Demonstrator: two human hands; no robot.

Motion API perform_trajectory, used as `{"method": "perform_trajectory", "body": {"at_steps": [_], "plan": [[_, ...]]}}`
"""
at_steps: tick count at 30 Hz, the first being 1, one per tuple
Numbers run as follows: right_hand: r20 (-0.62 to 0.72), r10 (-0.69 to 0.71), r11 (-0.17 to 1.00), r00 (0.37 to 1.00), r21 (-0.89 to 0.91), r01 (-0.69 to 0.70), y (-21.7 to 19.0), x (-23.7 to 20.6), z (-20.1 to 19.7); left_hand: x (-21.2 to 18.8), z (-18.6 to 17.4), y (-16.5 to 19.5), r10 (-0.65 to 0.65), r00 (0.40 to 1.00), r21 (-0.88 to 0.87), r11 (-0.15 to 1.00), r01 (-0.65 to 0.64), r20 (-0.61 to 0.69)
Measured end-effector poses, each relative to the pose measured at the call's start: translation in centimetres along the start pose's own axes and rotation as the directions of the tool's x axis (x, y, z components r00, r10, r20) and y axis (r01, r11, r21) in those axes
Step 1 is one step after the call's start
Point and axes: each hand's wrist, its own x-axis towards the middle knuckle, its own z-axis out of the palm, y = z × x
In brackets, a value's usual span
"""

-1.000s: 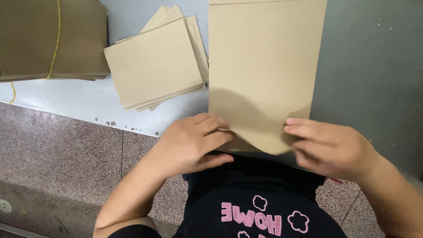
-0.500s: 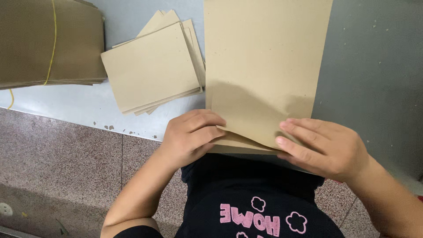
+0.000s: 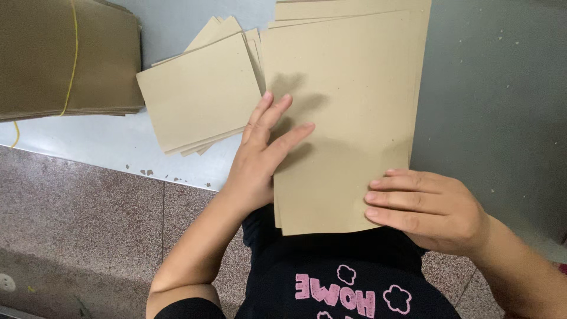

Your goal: The person folds kraft paper sheets in half at a metal workbench, presses the crease flat with their hands, and places each folded sheet onto a growing stack beside them, repeating the cycle sheet after sheet.

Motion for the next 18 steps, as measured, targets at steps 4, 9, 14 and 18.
{"method": "perform_trajectory", "body": {"at_steps": [4,9,14,18], "plan": [[0.018,0.173,0.936,0.985,0.310,-0.170,0.8,-0.8,0.1,0.0,0.2,-0.5,0.031,0.999,-0.042,0.999,-0.030,0.034],[0.012,0.270,0.963,0.963,-0.005,-0.270,2.3,-1.0,-0.7,0.3,0.1,-0.6,0.052,0.998,-0.108,0.993,-0.050,0.020],[0.040,0.287,0.931,0.957,-0.246,-0.269,2.6,-1.1,0.2,1.0,-0.4,0.0,0.100,0.993,-0.058,0.994,-0.097,0.063],[-0.033,0.268,0.929,0.963,-0.257,-0.268,3.1,-0.9,0.4,1.6,-0.6,0.0,0.117,0.993,-0.035,0.993,-0.116,0.004]]}}
